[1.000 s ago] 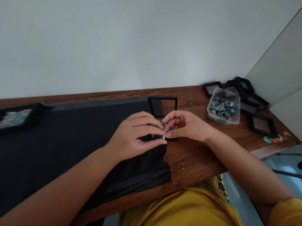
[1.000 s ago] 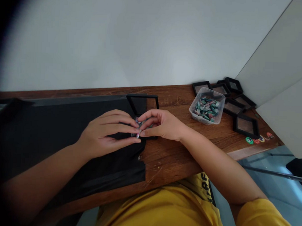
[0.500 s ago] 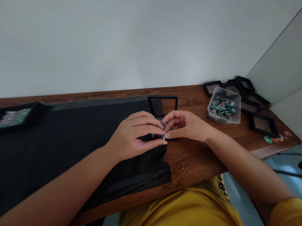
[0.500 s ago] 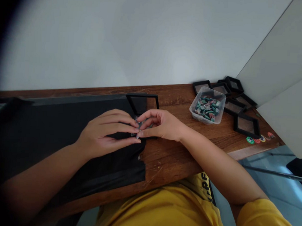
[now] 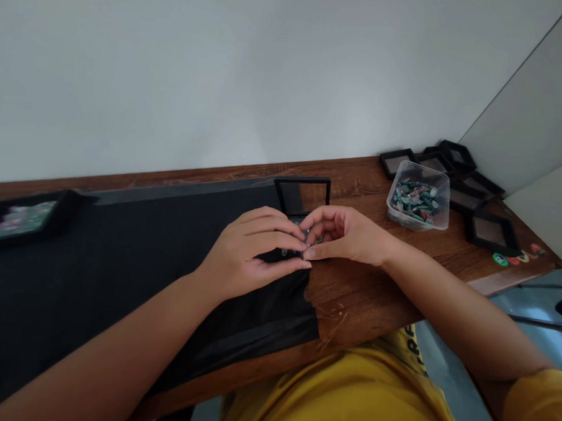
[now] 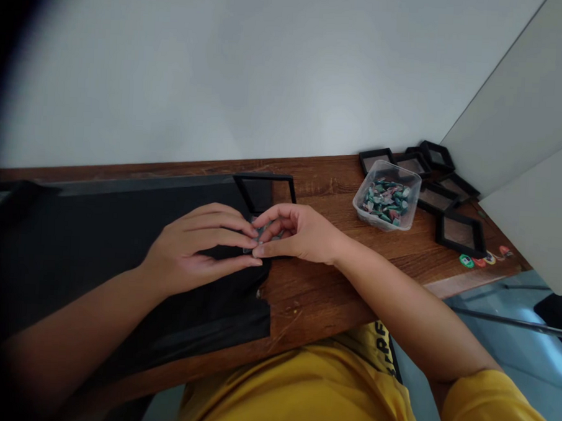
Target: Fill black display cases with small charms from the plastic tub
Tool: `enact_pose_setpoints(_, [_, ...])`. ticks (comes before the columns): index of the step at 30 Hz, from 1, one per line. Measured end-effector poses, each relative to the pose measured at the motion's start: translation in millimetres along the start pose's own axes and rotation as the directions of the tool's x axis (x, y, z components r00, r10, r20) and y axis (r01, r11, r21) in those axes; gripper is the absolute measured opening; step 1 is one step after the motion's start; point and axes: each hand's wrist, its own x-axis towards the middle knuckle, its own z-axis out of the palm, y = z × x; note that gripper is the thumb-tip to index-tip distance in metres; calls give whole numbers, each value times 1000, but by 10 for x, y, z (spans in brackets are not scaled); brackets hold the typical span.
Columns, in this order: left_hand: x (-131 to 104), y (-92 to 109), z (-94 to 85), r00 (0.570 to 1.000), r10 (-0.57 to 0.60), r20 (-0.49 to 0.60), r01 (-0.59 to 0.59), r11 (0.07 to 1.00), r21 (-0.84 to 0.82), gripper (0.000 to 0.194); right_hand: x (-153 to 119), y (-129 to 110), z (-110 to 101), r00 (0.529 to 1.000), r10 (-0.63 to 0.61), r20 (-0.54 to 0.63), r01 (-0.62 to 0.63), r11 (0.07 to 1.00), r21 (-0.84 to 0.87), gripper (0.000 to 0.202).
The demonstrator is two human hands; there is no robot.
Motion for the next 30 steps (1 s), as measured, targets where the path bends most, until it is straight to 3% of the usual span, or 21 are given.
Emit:
enact_pose_setpoints(14, [-50, 20, 19, 1000, -23, 8, 23, 1000, -16, 8, -7, -20, -49, 999, -5, 46, 0, 994, 110, 39])
enact_pose_setpoints(30, [-19, 34, 14, 999, -32, 9, 32, 999, -36, 15, 3, -10, -33, 998, -2, 64, -5, 994, 112, 37])
